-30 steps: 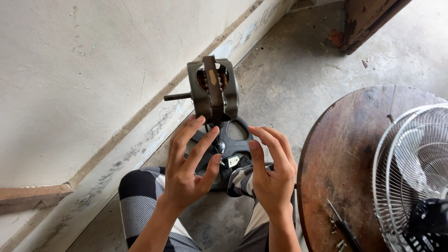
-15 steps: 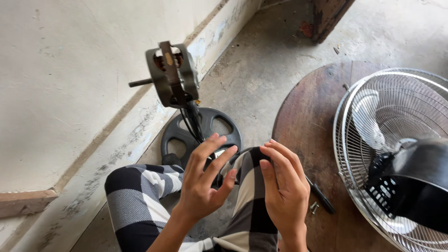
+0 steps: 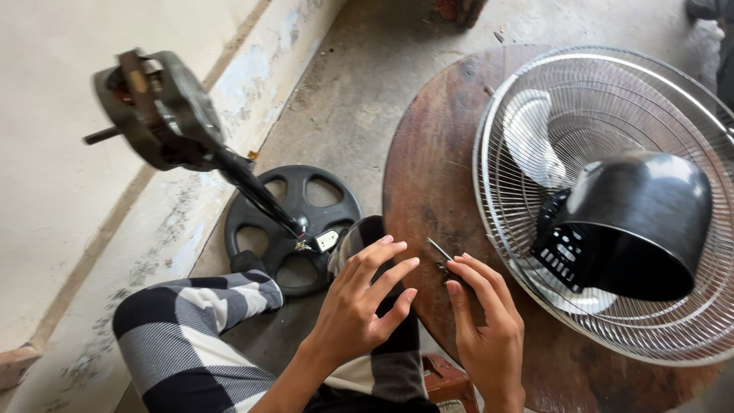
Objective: The person sits on the floor and works on the exposed motor of a disassembled electric fan. They insert a small metal pin into the motor housing and then use a screwdriver to tighten a screw on the motor casing.
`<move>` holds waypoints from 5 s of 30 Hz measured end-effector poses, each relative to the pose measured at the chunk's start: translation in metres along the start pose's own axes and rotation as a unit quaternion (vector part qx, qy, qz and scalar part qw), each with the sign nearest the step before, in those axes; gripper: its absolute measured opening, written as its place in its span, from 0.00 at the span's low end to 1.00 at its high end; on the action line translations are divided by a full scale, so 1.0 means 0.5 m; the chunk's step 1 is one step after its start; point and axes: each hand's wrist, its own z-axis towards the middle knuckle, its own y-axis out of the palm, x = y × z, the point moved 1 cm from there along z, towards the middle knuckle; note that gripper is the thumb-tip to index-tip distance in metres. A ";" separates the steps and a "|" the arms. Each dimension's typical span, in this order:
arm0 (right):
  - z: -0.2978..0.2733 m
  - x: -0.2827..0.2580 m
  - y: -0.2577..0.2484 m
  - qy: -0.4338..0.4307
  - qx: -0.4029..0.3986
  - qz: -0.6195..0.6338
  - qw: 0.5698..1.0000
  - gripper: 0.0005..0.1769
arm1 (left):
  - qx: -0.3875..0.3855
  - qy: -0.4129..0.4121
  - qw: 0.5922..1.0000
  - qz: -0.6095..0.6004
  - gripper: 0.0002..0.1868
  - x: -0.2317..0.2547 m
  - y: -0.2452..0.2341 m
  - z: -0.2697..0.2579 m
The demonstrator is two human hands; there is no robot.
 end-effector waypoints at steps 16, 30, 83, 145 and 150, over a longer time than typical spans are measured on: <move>-0.080 0.165 -0.007 0.010 0.045 -0.113 0.992 0.15 | -0.093 0.002 0.995 0.040 0.21 -0.003 0.120 0.031; -0.068 0.204 -0.003 0.043 0.017 -0.107 0.993 0.16 | -0.115 -0.018 0.992 0.050 0.22 -0.014 0.150 0.038; -0.076 -0.125 0.215 -0.011 -0.181 0.304 0.935 0.16 | 0.208 -0.231 0.944 -0.112 0.09 -0.008 -0.188 -0.112; 0.277 -0.335 0.433 -0.227 -0.045 0.139 0.963 0.09 | 0.027 -0.147 0.974 0.170 0.11 -0.275 -0.574 0.017; 0.282 -0.336 0.438 -0.255 -0.029 0.115 0.960 0.10 | 0.050 -0.119 0.974 0.187 0.12 -0.259 -0.576 0.029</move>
